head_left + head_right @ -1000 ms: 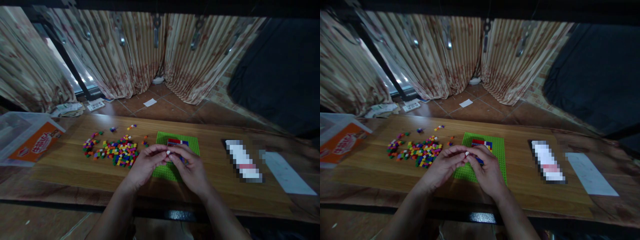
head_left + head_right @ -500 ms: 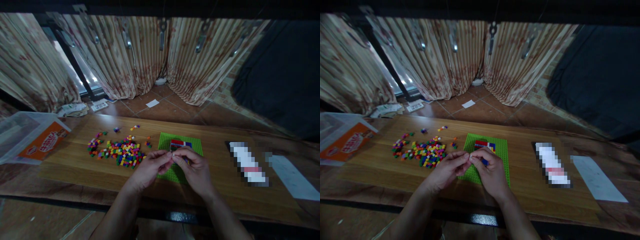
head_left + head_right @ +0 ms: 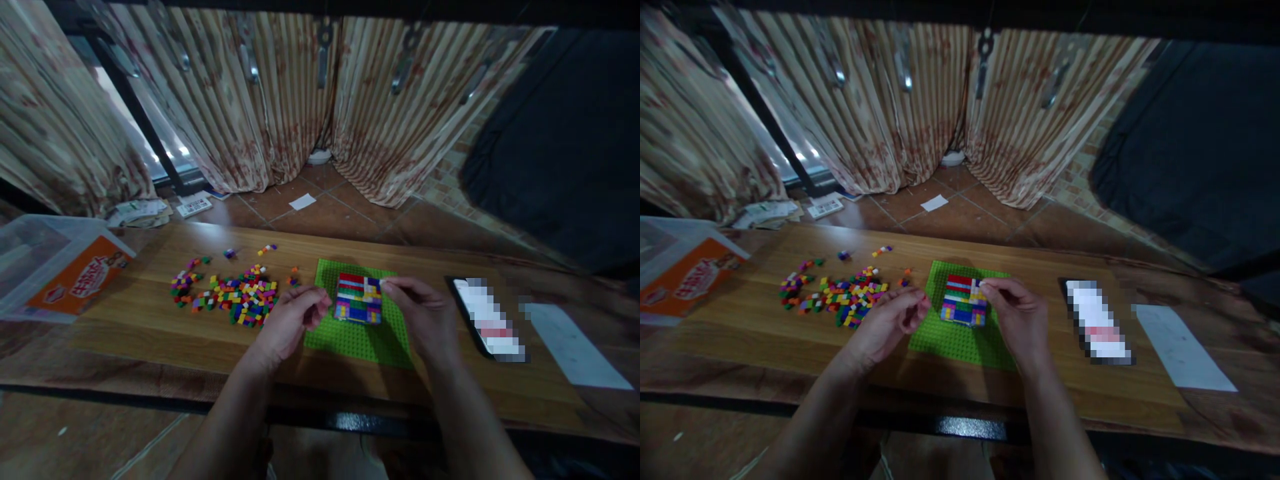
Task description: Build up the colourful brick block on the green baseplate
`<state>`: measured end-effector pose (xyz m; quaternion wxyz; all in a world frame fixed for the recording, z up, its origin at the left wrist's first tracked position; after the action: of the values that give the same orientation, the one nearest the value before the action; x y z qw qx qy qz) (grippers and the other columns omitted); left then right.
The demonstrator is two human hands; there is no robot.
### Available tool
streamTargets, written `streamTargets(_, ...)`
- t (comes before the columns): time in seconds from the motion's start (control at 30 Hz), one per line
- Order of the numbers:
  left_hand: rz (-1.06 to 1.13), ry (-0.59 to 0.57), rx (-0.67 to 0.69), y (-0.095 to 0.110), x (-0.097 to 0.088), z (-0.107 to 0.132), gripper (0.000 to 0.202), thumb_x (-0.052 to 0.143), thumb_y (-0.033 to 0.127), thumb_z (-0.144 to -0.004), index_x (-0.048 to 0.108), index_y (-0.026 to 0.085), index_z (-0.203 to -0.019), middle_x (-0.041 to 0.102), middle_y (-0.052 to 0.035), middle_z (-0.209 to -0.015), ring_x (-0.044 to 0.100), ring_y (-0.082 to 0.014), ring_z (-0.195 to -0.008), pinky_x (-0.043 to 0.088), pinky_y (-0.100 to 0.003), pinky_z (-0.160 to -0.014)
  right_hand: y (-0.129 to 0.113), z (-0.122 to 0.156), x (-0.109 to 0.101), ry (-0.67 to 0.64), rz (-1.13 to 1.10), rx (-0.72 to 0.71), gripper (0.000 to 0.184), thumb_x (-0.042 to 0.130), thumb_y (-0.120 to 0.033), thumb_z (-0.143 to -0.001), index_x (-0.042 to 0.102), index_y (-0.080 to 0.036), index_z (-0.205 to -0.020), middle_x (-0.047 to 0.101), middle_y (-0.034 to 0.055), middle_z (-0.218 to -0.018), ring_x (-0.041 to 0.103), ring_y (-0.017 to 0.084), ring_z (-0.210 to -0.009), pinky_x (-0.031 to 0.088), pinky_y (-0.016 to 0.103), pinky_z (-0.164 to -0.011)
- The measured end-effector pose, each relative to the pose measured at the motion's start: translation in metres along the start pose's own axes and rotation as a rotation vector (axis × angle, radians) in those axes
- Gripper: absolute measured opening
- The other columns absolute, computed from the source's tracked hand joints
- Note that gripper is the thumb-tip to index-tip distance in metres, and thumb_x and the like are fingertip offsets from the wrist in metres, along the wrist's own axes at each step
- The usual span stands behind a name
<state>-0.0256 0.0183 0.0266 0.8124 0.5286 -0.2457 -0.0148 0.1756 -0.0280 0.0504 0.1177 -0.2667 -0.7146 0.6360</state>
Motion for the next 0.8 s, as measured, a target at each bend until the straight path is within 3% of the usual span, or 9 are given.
streamTargets(0.1, -0.065, 0.025, 0.031, 0.0, -0.001, -0.001, 0.017, 0.069, 0.03, -0.067, 0.065, 0.014, -0.07, 0.058, 0.0013, -0.059, 0.045, -0.0051, -0.046, 0.027, -0.019, -0.043, 0.002, -0.003, -0.006, -0.007, 0.084, -0.058, 0.016, 0.074, -0.039, -0.07, 0.074, -0.023, -0.075, 0.072, 0.0029, -0.08, 0.066, 0.02, -0.076, 0.054, 0.036, -0.072)
streamTargets(0.3, -0.228, -0.005, 0.053, -0.005, 0.007, 0.0, 0.009, 0.062, 0.023, -0.068, 0.066, 0.016, -0.072, 0.053, 0.004, -0.053, 0.044, -0.0068, -0.045, 0.031, -0.02, -0.045, 0.007, 0.005, 0.01, -0.244, 0.375, -0.223, 0.01, 0.065, -0.032, -0.08, 0.074, -0.026, -0.078, 0.067, 0.0026, -0.088, 0.063, 0.019, -0.085, 0.049, 0.036, -0.08)
streamTargets(0.5, -0.335, -0.016, 0.043, -0.008, 0.014, -0.002, 0.009, 0.059, 0.021, -0.068, 0.066, 0.017, -0.072, 0.05, 0.0054, -0.05, 0.042, -0.0072, -0.044, 0.031, -0.02, -0.045, 0.009, 0.006, 0.013, -0.204, 0.501, -0.245, 0.01, 0.063, -0.029, -0.08, 0.071, -0.025, -0.075, 0.064, 0.0029, -0.088, 0.062, 0.02, -0.086, 0.047, 0.036, -0.081)
streamTargets(0.8, -0.337, -0.029, 0.058, -0.01, 0.01, -0.002, 0.01, 0.06, 0.022, -0.07, 0.066, 0.017, -0.076, 0.05, 0.0059, -0.052, 0.042, -0.0072, -0.045, 0.031, -0.02, -0.045, 0.011, 0.007, 0.014, -0.156, 0.443, -0.219, 0.013, 0.063, -0.029, -0.079, 0.071, -0.024, -0.071, 0.063, 0.0025, -0.084, 0.062, 0.019, -0.081, 0.047, 0.034, -0.077)
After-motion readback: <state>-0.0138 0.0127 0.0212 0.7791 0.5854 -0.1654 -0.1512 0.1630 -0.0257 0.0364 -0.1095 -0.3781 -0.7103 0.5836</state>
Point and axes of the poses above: each hand's wrist, its own z-axis away from the middle knuckle, its own x-axis out of the palm, y = z × x, the point moved 4 cm from there along -z, towards the middle knuckle
